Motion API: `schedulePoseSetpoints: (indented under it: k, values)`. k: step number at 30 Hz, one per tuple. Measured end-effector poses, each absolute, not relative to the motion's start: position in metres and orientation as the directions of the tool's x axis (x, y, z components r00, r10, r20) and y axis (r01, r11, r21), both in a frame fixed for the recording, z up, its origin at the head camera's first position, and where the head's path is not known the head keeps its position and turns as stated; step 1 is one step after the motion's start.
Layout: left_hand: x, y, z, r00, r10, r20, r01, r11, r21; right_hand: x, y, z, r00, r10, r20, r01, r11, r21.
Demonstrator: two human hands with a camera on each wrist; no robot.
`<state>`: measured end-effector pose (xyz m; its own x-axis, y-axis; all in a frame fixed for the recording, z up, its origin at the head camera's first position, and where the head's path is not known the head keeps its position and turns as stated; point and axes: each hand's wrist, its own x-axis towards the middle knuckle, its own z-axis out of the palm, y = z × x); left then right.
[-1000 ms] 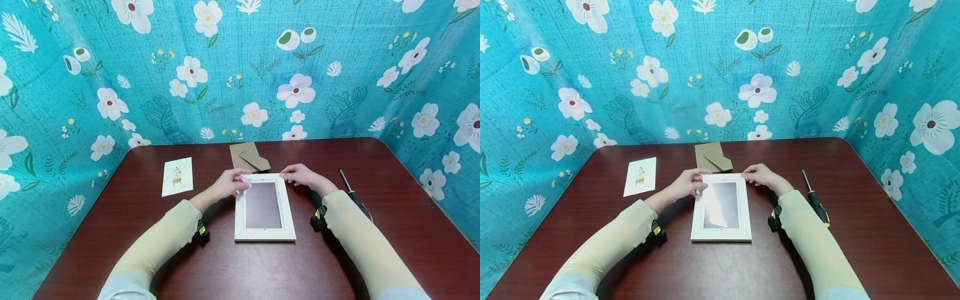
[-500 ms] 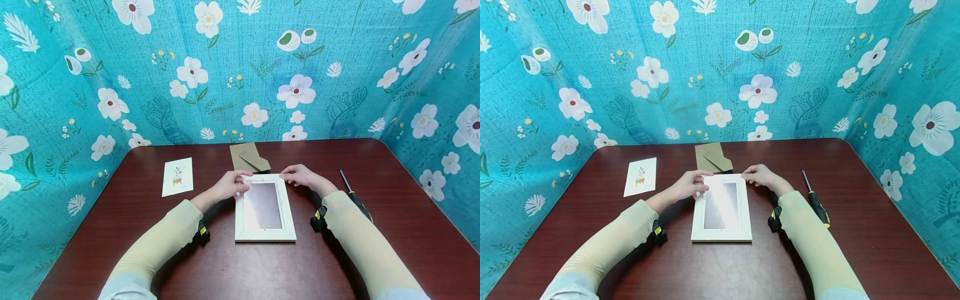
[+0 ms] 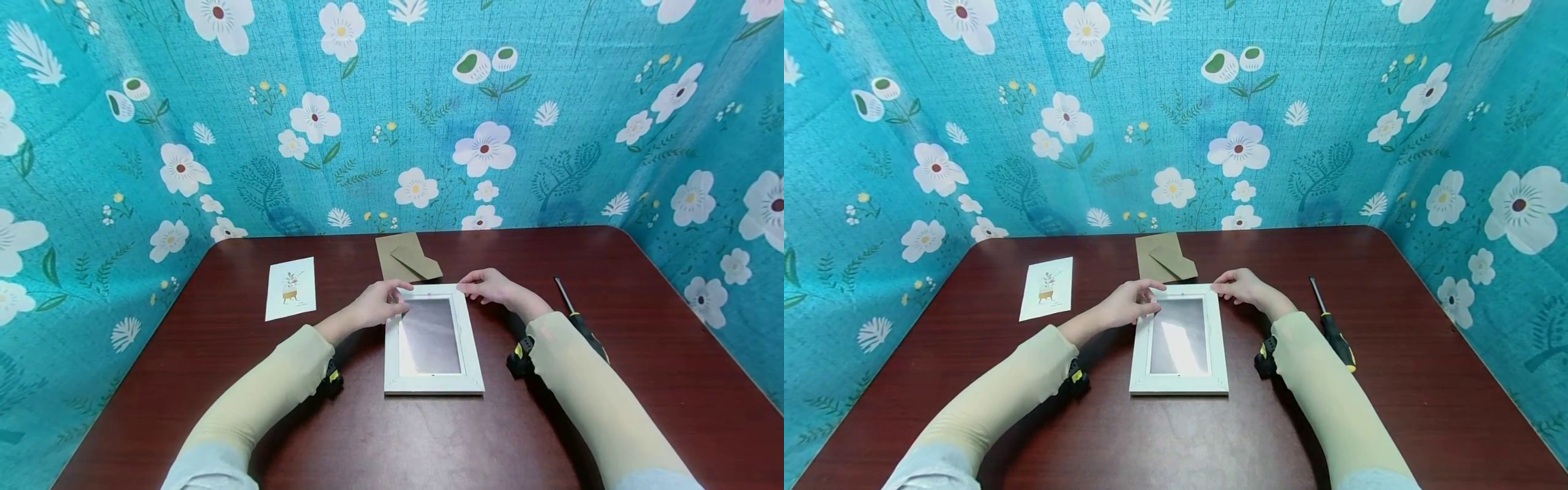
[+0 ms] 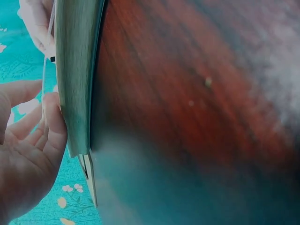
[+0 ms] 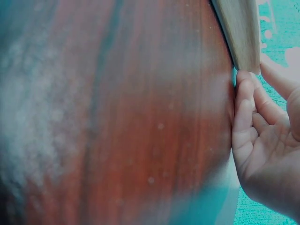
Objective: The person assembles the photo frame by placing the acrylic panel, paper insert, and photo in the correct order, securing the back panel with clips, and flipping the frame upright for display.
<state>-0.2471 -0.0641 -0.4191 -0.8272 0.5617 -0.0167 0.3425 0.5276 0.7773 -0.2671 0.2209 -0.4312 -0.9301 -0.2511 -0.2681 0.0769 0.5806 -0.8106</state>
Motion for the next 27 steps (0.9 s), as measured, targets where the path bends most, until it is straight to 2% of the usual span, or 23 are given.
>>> schedulePoseSetpoints:
  k: [9,16,27]
  values:
    - [-0.246,-0.056,-0.417,-0.847,0.530,0.033,0.430,0.648,0.629,-0.266,0.221,-0.431,-0.931,-0.246,-0.269,0.079,0.583,-0.808]
    - [-0.244,-0.049,-0.416,-0.875,0.481,0.051,0.442,0.751,0.491,-0.267,0.221,-0.431,-0.929,-0.257,-0.266,0.074,0.576,-0.814]
    - [-0.243,-0.045,-0.416,-0.885,0.462,0.050,0.440,0.799,0.410,-0.267,0.221,-0.432,-0.933,-0.257,-0.253,0.065,0.571,-0.818]
